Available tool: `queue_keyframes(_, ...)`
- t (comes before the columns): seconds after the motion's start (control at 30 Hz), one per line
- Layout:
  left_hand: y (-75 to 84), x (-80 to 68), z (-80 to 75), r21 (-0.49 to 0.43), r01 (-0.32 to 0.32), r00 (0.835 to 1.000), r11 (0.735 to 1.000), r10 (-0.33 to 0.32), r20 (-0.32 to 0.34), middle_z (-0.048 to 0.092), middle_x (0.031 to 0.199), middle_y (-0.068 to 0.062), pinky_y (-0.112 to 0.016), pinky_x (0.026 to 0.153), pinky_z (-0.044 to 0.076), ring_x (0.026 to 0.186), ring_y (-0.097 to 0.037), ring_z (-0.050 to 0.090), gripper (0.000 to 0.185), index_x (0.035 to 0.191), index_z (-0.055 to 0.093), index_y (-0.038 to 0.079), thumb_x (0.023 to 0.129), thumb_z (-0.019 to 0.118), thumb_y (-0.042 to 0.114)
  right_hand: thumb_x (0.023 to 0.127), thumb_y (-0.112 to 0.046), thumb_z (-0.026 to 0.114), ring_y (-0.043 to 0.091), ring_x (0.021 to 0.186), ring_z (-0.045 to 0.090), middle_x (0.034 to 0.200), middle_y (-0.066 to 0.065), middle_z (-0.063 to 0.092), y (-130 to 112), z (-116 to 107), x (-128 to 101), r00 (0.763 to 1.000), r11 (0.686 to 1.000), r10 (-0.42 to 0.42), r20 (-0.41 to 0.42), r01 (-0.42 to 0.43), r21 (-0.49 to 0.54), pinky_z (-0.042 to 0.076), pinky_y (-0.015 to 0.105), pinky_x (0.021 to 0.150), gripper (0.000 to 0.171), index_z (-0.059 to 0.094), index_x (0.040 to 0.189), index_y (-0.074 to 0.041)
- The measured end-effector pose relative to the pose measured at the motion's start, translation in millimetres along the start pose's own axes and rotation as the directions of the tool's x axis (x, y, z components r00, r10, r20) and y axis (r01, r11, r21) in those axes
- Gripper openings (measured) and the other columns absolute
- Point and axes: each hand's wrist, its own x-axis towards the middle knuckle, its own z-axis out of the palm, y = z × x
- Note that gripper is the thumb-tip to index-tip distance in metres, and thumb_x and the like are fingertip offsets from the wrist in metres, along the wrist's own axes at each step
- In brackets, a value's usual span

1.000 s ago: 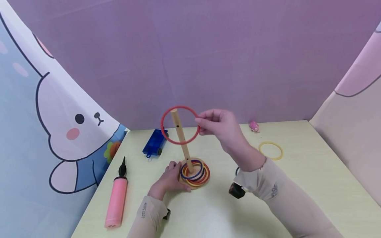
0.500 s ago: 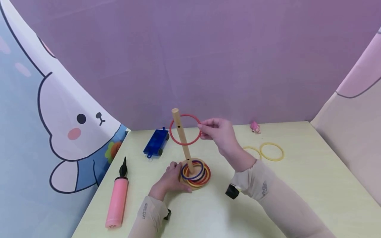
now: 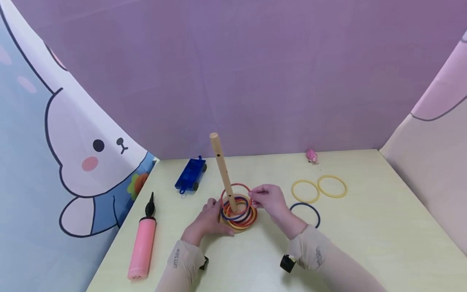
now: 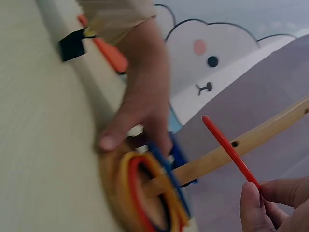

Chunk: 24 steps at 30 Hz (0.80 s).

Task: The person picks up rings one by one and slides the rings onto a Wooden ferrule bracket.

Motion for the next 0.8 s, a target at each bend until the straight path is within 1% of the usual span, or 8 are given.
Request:
queue_keyframes(0.1,0.8,-0.8,0.5,0.000,-0.006,1.000,1.000,0.006,-0.003,0.038,0.132,-0.014,-0.052,0.101,0.040,0.119,-0.031,0.040,0.120,0.151,0.032,0.008,0.057,0.090,0.055,0.086,0.007,0.067,0.014,0.057,0.062,0.092,0.028,0.067,18,1,2,1.000,1.000,0.013,-0.015,-0.014,-0.013,0.057,0.028,0.059,0.010,0.066,0.094,0.012)
queue_keyframes(0.2,1.0,-1.2,2.2,0.008,-0.007,1.000,1.000,0.007,-0.006,0.038,0.133,-0.015,-0.052,0.102,0.040,0.120,-0.032,0.041,0.120,0.150,0.033,0.004,0.057,0.090,0.055,0.085,0.009,0.067,0.014,0.056,0.062,0.089,0.028,0.068,29,2,2,0.999,0.999,0.013,-0.035,-0.014,-0.034,0.056,0.028,0.058,0.009,0.066,0.093,0.013)
queue_keyframes(0.3,0.2,-1.1,4.8,0.020,-0.018,1.000,1.000,0.019,-0.012,0.038,0.133,-0.017,-0.052,0.101,0.041,0.120,-0.033,0.041,0.119,0.148,0.035,0.003,0.057,0.090,0.055,0.085,0.010,0.066,0.016,0.057,0.063,0.087,0.027,0.068,36,-1,-1,0.999,0.998,0.002,-0.051,-0.005,-0.056,0.057,0.030,0.058,0.008,0.066,0.092,0.013)
queue_keyframes(0.4,-0.5,-0.4,6.9,0.025,-0.028,0.999,0.999,0.029,-0.021,0.037,0.133,-0.016,-0.052,0.101,0.041,0.119,-0.034,0.041,0.118,0.147,0.036,0.003,0.056,0.090,0.055,0.085,0.011,0.065,0.020,0.060,0.065,0.088,0.029,0.067,37,-7,-5,0.998,0.998,-0.012,-0.058,0.009,-0.056,0.057,0.032,0.060,0.008,0.066,0.092,0.014)
queue_keyframes(0.5,-1.1,0.1,7.6,0.025,-0.028,0.999,0.999,0.028,-0.025,0.037,0.133,-0.016,-0.052,0.101,0.041,0.120,-0.033,0.041,0.118,0.147,0.036,0.003,0.056,0.090,0.055,0.085,0.010,0.065,0.020,0.061,0.066,0.087,0.028,0.067,37,-18,-9,0.998,0.998,-0.022,-0.066,0.018,-0.061,0.058,0.032,0.061,0.008,0.066,0.093,0.014)
queue_keyframes(0.67,-0.6,1.3,5.7,0.030,-0.014,1.000,0.999,0.014,-0.024,0.036,0.135,-0.016,-0.052,0.101,0.041,0.121,-0.032,0.040,0.119,0.148,0.035,0.003,0.056,0.090,0.056,0.086,0.005,0.067,0.023,0.065,0.067,0.083,0.020,0.068,36,-45,-18,0.998,0.994,-0.034,-0.062,0.027,-0.108,0.058,0.032,0.063,0.012,0.066,0.095,0.013)
queue_keyframes(0.8,0.8,0.9,3.1,0.037,-0.009,1.000,0.999,0.010,-0.028,0.036,0.135,-0.016,-0.051,0.101,0.041,0.120,-0.032,0.040,0.119,0.148,0.035,0.004,0.056,0.090,0.055,0.087,0.002,0.068,0.026,0.068,0.069,0.085,0.022,0.068,37,-70,-24,0.996,0.985,-0.052,-0.070,0.039,-0.169,0.058,0.034,0.064,0.014,0.067,0.096,0.012)
